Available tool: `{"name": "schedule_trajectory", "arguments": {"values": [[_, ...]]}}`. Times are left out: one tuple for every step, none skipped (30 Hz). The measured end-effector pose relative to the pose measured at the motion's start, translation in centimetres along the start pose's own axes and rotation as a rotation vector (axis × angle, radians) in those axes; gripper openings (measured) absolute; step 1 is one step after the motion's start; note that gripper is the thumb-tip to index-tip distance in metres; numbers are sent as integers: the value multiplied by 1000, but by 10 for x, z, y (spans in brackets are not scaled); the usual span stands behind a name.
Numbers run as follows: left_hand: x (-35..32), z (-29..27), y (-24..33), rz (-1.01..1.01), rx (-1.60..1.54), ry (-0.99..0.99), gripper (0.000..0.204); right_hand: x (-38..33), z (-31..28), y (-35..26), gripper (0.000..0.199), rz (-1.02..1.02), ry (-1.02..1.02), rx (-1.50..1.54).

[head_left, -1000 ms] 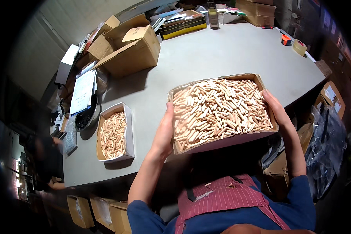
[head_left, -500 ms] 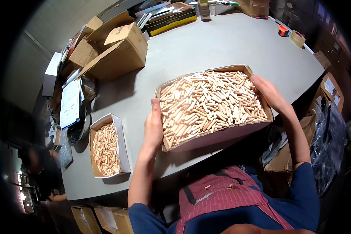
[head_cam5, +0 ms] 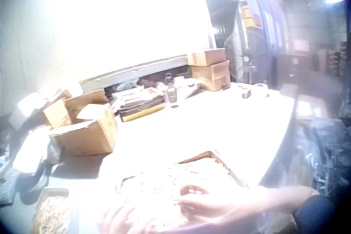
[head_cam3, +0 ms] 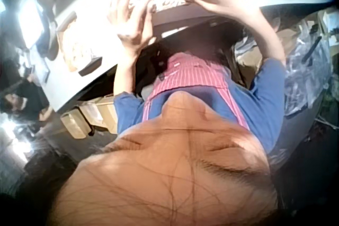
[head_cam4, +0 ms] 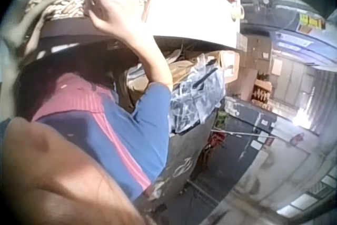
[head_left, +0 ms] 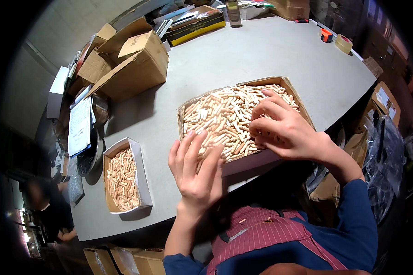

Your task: The person sorts small cylindrical wooden corks on a table, gathering them into piles and transferring them into a cardboard box. The person repeatedly scoops corks from the table and places them into the box, occasionally adjusting the pile on the table.

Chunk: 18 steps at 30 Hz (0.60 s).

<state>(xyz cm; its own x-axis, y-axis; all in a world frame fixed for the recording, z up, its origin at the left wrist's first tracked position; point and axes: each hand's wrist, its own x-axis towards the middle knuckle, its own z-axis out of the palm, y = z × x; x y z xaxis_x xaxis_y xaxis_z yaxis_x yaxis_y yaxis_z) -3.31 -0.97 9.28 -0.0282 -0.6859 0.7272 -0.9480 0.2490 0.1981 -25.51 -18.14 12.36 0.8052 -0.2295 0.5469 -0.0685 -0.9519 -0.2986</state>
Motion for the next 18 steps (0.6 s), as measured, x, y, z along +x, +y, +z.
{"name": "schedule_trajectory", "arguments": {"values": [[-2,-2,2,-5,-6,-6,32,-3,2,2,18,10,12,-13],[-5,0,3,-8,-5,11,35,-5,3,4,16,20,24,-26],[-7,0,3,-19,-4,15,36,-7,5,5,16,30,34,-41],[-9,-1,3,-31,-4,18,36,-8,6,6,15,41,44,-56],[-10,-1,4,-42,-4,21,36,-9,7,6,14,52,54,-71],[-12,-1,4,-50,-7,23,36,-10,7,6,14,53,62,-85],[-13,-1,5,-58,-10,26,36,-10,7,5,14,55,70,-99],[-15,-1,6,-66,-12,28,36,-10,7,5,14,56,78,-113],[-16,-1,7,-74,-20,26,35,-12,7,5,14,55,84,-115],[-17,-1,8,-82,-27,24,35,-13,7,5,14,53,89,-117],[-17,-1,9,-90,-33,22,34,-14,8,6,14,51,95,-118],[-19,-1,10,-96,-37,21,35,-15,9,6,14,49,106,-122],[-20,-1,12,-101,-40,20,35,-16,10,7,14,48,116,-125],[-21,0,13,-107,-43,19,36,-16,10,7,14,46,127,-128],[-22,0,14,-110,-46,25,37,-16,11,6,14,53,148,-118],[-23,0,15,-114,-49,32,38,-15,12,4,14,59,169,-107],[-24,-1,16,-118,-51,38,40,-14,12,2,14,65,190,-95],[-25,-2,18,-114,-64,61,38,-13,13,-2,16,42,205,-98]]}}
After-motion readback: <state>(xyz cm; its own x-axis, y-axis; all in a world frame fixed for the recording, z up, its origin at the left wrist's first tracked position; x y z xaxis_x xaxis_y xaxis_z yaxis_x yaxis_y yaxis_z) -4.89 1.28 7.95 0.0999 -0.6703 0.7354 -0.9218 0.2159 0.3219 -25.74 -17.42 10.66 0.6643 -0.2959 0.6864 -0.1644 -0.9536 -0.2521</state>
